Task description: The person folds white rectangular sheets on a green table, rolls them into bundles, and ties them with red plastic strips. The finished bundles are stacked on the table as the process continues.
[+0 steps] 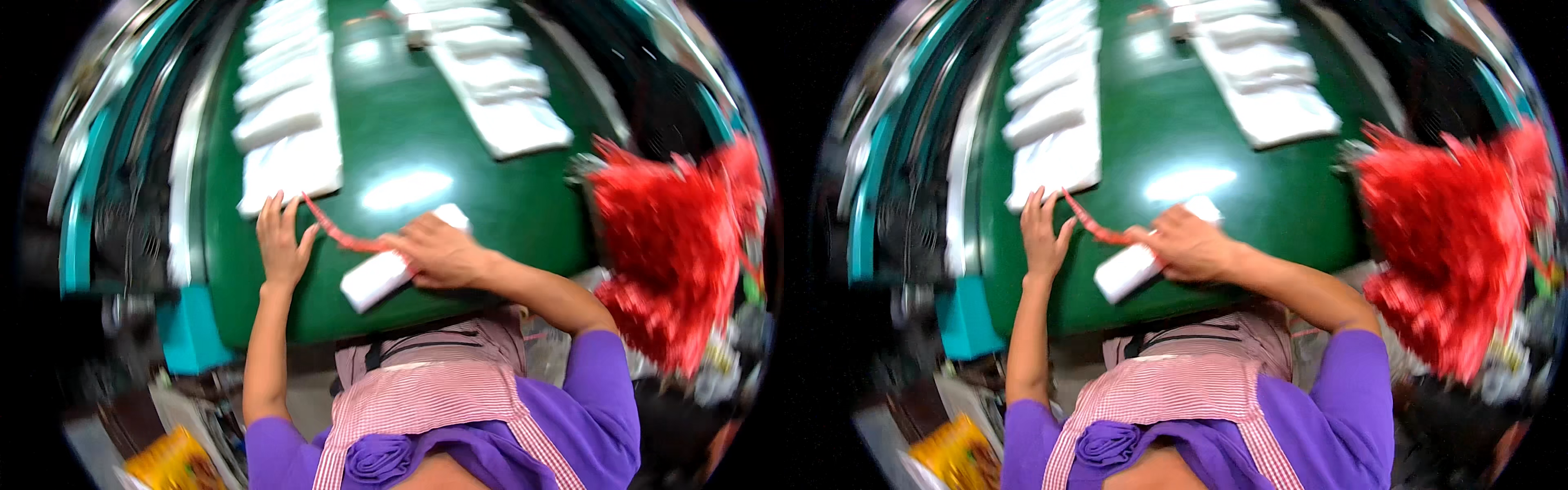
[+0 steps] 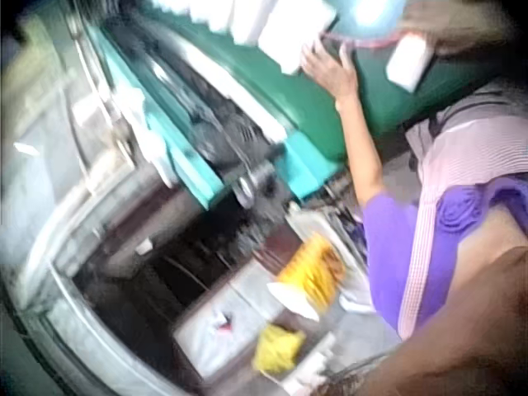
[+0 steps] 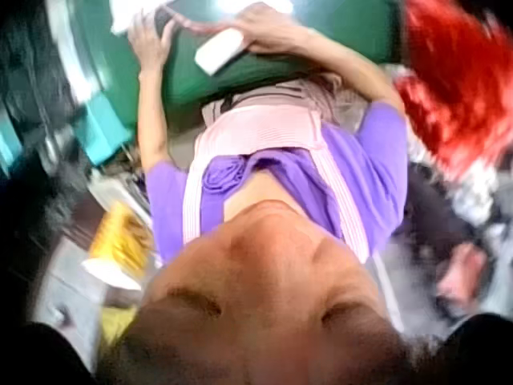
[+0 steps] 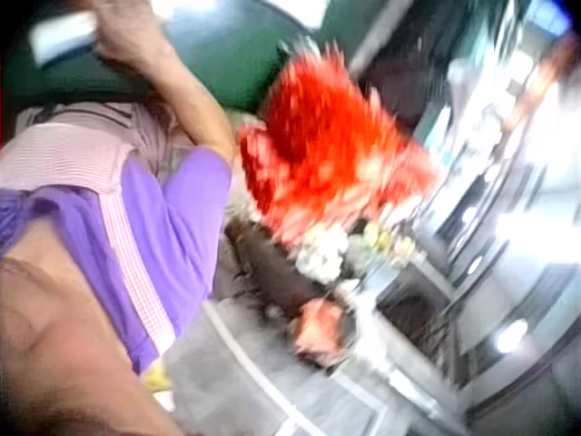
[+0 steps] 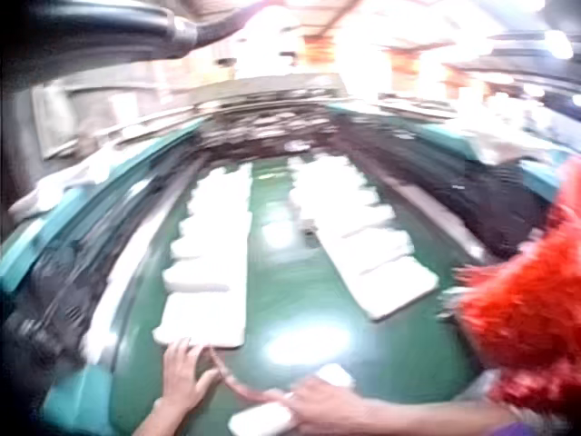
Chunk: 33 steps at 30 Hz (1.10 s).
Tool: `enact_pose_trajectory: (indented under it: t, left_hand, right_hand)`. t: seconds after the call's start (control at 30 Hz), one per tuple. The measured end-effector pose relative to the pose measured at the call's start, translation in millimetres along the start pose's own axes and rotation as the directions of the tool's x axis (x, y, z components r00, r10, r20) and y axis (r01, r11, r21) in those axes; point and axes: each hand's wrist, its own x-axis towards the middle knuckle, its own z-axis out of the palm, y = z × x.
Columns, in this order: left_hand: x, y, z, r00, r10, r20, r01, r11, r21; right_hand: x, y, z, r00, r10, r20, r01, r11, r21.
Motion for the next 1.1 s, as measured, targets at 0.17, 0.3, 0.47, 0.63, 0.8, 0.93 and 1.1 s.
enact_pose_trajectory:
  t: [0.17, 0.3, 0.47, 0.63, 0.8, 0.93, 1.1]
  left_hand:
    - [-31, -26, 3, 0.996, -0.088, -0.028, 0.088, 0.996, -0.009]
    - [-29, -27, 7, 0.993, -0.114, -0.034, 0.111, 0.99, -0.086]
    - [-30, -34, 22, 0.987, -0.157, -0.043, 0.15, 0.979, -0.138]
    - [-20, -25, 14, 0.985, -0.167, 0.031, 0.169, 0.98, -0.108]
    - [-29, -28, 23, 0.994, -0.106, 0.028, 0.105, 0.994, 0.034]
    - [-17, 56, 19, 0.996, 0.004, 0.09, 0.022, 0.958, -0.287]
    - [11, 123, -8, 0.993, -0.116, 0.015, 0.073, 0.513, -0.855]
  right_hand:
    - [84, 82, -48, 0.818, 0.04, -0.573, -0.234, 0.934, -0.269]
    - [167, 70, -45, 0.892, -0.062, -0.447, -0.099, 0.939, -0.328]
    - [212, 12, 58, 0.99, 0.136, 0.038, -0.122, 0.961, -0.25]
    - [243, 57, 87, 0.964, 0.105, -0.245, -0.168, 0.953, -0.253]
    - [151, 45, 32, 0.955, 0.271, 0.118, -0.292, 0.925, 0.242]
    - [68, 20, -15, 0.88, 0.474, -0.019, -0.182, 0.374, 0.909]
    - [54, -63, -121, 0.78, 0.552, -0.295, 0.36, -0.011, 0.933]
